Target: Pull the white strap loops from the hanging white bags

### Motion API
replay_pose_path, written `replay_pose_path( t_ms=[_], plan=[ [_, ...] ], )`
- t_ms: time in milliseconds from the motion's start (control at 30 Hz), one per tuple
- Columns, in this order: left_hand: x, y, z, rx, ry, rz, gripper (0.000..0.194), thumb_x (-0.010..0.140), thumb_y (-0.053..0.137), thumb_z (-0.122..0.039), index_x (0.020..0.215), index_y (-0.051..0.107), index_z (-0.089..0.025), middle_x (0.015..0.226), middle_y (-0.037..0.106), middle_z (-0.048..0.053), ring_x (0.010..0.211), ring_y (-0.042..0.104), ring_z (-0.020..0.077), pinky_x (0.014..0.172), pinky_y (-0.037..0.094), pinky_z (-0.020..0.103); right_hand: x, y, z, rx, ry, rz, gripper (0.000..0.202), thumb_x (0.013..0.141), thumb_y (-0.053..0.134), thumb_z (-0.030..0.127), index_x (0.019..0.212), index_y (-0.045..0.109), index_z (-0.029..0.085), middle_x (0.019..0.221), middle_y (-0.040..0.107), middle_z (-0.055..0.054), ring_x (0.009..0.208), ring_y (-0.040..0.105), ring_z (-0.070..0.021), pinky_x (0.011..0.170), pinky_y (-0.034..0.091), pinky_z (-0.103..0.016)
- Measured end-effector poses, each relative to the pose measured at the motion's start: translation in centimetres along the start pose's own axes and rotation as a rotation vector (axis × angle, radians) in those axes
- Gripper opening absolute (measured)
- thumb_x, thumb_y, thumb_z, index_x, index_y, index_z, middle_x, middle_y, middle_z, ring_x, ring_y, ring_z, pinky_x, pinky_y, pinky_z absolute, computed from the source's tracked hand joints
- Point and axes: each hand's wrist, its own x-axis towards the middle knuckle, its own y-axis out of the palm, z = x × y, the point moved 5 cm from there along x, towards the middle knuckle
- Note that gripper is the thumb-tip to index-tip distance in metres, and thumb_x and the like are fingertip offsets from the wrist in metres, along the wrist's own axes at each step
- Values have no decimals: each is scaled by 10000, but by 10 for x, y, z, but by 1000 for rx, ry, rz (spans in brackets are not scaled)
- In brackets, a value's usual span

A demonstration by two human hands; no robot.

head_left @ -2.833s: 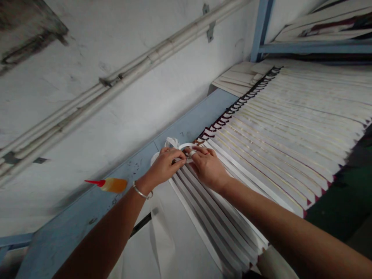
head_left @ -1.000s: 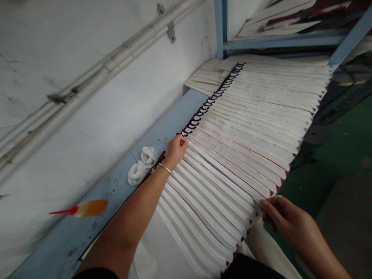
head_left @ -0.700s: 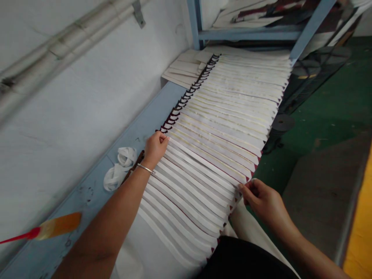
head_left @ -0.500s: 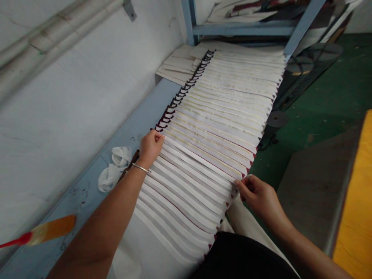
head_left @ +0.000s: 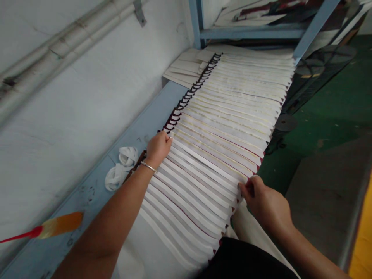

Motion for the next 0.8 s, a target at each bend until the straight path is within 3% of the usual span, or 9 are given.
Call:
replay_pose_path(
  t_ms=[67,167,233,300,367,467,567,800],
  plan=[
    [0,-4,-6,112,-10,43,179,912,575,-342,887,629,-173,916,724,108,877,676,268,706,440,322,1,-8,17,-190,-284,-74,219,924,531,221,1117,629,188,854,659,-65,731,613,-221,619,421,-313],
    [2,-8,-11,193,-27,92,197,913,574,-360,954,638,-178,937,729,119,888,683,296,710,456,342,3,-18,43,-294,-625,-105,548,841,545,38,1353,560,231,972,645,-75,891,597,-241,772,466,-357],
    [3,-10,-13,207,-33,100,204,913,576,-364,984,638,-183,930,726,116,871,682,295,712,463,346,10,-25,59,-323,-652,-91,466,821,568,36,1244,653,213,944,649,-84,881,591,-253,750,473,-372],
    [0,-13,-14,199,-23,64,196,914,577,-344,1003,636,-180,936,715,117,861,673,287,713,468,348,18,-30,80,-316,-640,-70,274,832,569,59,1009,739,181,928,665,-112,873,594,-270,728,482,-395],
    [-9,-16,-19,178,75,-20,163,925,552,-288,990,641,-169,975,694,126,908,655,278,753,475,353,24,-28,104,-243,-673,-65,240,852,543,62,926,748,162,1027,691,-143,948,602,-289,766,504,-409],
    [-36,-15,-32,128,400,-101,211,953,471,-195,1024,668,-172,1089,660,126,1058,606,254,887,465,367,29,-16,134,-73,-771,-90,350,892,475,47,1157,699,91,1332,623,-159,1187,553,-287,914,522,-385],
    [-61,-6,-35,96,604,-58,310,949,472,-172,1195,657,-208,1278,608,121,1218,550,249,970,441,402,35,2,145,-28,-779,-61,432,913,426,36,1308,599,13,1428,553,-185,1278,516,-284,1007,505,-388],
    [-56,11,-23,-5,589,-40,398,904,522,-136,1256,660,-264,1394,555,98,1332,495,240,1038,417,434,39,17,151,-101,-698,-12,384,975,430,138,1293,612,22,1430,544,-210,1274,528,-335,961,532,-454]
  ],
)
